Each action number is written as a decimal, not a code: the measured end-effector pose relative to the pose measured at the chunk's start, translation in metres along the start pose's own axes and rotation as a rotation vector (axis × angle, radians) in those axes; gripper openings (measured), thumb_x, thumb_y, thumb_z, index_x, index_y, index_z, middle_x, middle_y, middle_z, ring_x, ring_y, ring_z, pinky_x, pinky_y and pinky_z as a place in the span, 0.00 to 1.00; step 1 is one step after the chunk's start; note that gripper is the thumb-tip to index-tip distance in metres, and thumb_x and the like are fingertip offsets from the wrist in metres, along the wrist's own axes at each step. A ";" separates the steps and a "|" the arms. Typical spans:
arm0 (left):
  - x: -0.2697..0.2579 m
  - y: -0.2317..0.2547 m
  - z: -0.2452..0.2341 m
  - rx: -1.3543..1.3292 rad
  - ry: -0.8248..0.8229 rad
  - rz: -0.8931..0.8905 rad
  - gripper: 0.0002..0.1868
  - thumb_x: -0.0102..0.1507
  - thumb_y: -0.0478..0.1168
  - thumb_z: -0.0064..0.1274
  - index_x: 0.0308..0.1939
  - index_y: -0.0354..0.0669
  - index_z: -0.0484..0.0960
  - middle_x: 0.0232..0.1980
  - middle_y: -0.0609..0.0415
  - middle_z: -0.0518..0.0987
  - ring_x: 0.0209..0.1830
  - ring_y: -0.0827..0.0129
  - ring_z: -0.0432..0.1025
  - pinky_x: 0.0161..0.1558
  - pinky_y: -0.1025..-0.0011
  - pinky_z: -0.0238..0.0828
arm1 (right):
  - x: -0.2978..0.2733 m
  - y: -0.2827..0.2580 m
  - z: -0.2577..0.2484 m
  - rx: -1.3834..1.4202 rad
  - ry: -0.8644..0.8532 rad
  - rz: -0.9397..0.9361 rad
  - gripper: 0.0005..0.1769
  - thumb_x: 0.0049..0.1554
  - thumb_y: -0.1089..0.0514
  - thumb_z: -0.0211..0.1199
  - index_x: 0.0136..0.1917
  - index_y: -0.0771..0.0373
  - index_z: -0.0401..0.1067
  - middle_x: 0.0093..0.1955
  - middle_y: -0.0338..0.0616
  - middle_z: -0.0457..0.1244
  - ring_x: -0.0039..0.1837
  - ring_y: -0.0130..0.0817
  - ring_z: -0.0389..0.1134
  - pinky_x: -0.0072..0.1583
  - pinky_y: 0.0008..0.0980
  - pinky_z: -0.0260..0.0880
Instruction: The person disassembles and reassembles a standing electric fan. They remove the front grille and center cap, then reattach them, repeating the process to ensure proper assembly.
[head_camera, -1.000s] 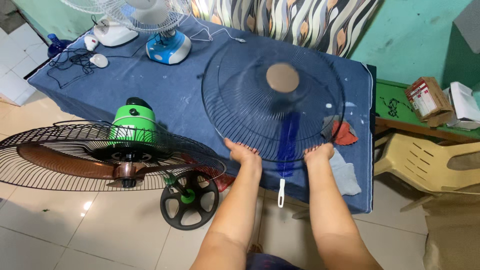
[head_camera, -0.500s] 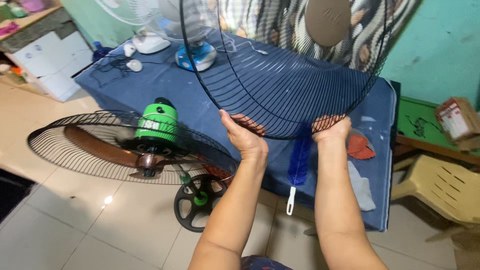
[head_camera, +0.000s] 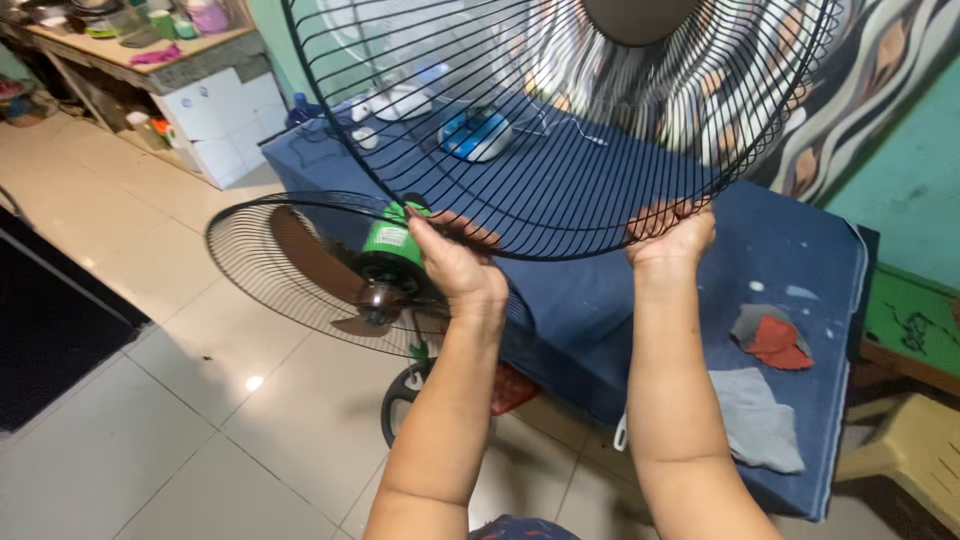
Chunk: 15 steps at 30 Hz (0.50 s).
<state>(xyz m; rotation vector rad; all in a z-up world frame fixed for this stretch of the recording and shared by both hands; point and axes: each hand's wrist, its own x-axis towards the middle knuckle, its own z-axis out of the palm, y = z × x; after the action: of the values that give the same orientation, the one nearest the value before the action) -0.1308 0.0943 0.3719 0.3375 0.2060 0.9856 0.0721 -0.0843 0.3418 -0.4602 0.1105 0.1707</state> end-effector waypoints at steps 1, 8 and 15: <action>0.003 0.009 -0.005 0.000 0.007 0.002 0.28 0.69 0.67 0.36 0.36 0.47 0.71 0.28 0.58 0.67 0.22 0.70 0.63 0.24 0.69 0.65 | -0.007 0.005 0.004 0.001 -0.036 0.005 0.26 0.62 0.42 0.43 0.24 0.49 0.50 0.19 0.33 0.42 0.20 0.29 0.37 0.25 0.31 0.36; 0.022 0.078 -0.038 -0.024 -0.067 -0.067 0.30 0.69 0.67 0.33 0.39 0.45 0.72 0.31 0.57 0.69 0.26 0.69 0.64 0.29 0.67 0.65 | -0.070 0.037 0.030 -0.030 -0.162 -0.058 0.28 0.64 0.38 0.45 0.26 0.48 0.52 0.20 0.33 0.43 0.21 0.30 0.40 0.26 0.32 0.39; 0.054 0.125 -0.083 -0.023 -0.024 -0.161 0.32 0.69 0.73 0.36 0.36 0.49 0.70 0.28 0.59 0.68 0.25 0.68 0.63 0.28 0.70 0.62 | -0.133 0.088 0.043 -0.035 -0.100 -0.197 0.31 0.65 0.32 0.47 0.26 0.48 0.52 0.22 0.32 0.46 0.23 0.29 0.43 0.27 0.31 0.43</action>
<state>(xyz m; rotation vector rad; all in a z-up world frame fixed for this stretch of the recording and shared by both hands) -0.2259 0.2185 0.3405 0.3068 0.1971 0.8245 -0.0724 -0.0057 0.3613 -0.4932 -0.0362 0.0026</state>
